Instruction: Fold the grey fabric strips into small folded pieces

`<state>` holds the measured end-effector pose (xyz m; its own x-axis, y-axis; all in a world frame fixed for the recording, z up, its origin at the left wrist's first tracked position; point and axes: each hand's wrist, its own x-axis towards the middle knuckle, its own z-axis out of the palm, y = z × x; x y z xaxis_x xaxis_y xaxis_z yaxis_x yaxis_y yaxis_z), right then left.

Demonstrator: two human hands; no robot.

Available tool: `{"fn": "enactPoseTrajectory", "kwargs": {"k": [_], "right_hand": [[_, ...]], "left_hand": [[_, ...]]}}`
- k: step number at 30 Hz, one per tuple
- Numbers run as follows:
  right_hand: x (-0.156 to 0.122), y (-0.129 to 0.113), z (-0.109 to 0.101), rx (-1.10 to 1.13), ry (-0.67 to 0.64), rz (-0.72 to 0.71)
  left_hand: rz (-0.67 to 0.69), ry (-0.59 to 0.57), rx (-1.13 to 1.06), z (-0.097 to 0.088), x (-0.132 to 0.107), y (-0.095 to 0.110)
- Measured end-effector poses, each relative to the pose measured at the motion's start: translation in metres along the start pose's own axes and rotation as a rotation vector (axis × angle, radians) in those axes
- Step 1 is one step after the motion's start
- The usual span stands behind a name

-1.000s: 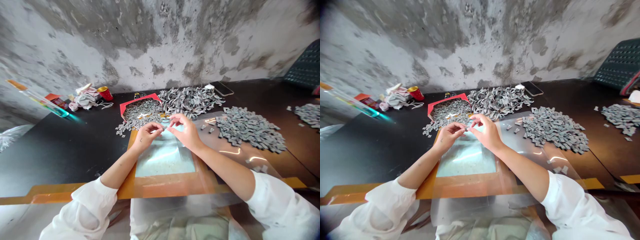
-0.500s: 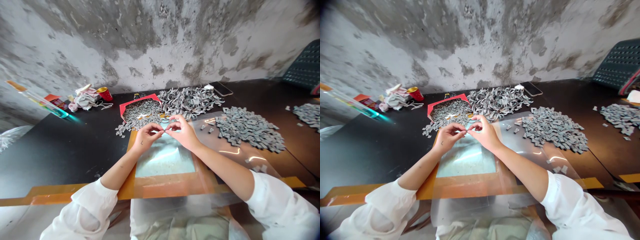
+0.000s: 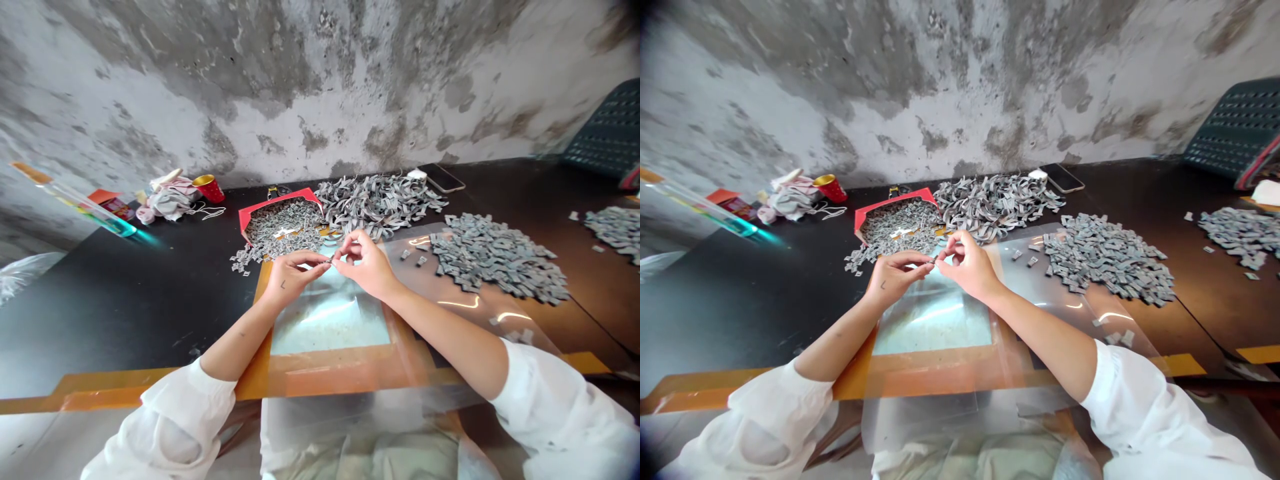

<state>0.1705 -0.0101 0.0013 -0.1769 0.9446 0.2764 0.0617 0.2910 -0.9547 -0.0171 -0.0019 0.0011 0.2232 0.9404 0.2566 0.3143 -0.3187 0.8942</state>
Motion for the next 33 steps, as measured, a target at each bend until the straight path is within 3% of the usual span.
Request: {"fn": "enactPoseTrajectory", "kwargs": {"k": [8, 12, 21, 28, 33], "right_hand": [[0.000, 0.002, -0.001, -0.057, 0.003, -0.079], [0.001, 0.004, -0.003, -0.001, -0.058, -0.089], [0.002, 0.008, -0.002, 0.036, -0.064, -0.018], [0.004, 0.012, -0.001, 0.014, -0.056, -0.001], [0.003, 0.011, 0.001, 0.007, -0.080, -0.008]], "left_hand": [[-0.146, 0.002, -0.013, 0.000, 0.002, -0.002], [-0.168, -0.017, -0.077, -0.001, 0.003, -0.007], [-0.133, -0.063, -0.082, 0.000, 0.002, -0.007], [0.025, -0.048, 0.129, 0.003, -0.002, 0.005], [0.041, -0.089, 0.183, 0.004, -0.005, 0.011]]}}
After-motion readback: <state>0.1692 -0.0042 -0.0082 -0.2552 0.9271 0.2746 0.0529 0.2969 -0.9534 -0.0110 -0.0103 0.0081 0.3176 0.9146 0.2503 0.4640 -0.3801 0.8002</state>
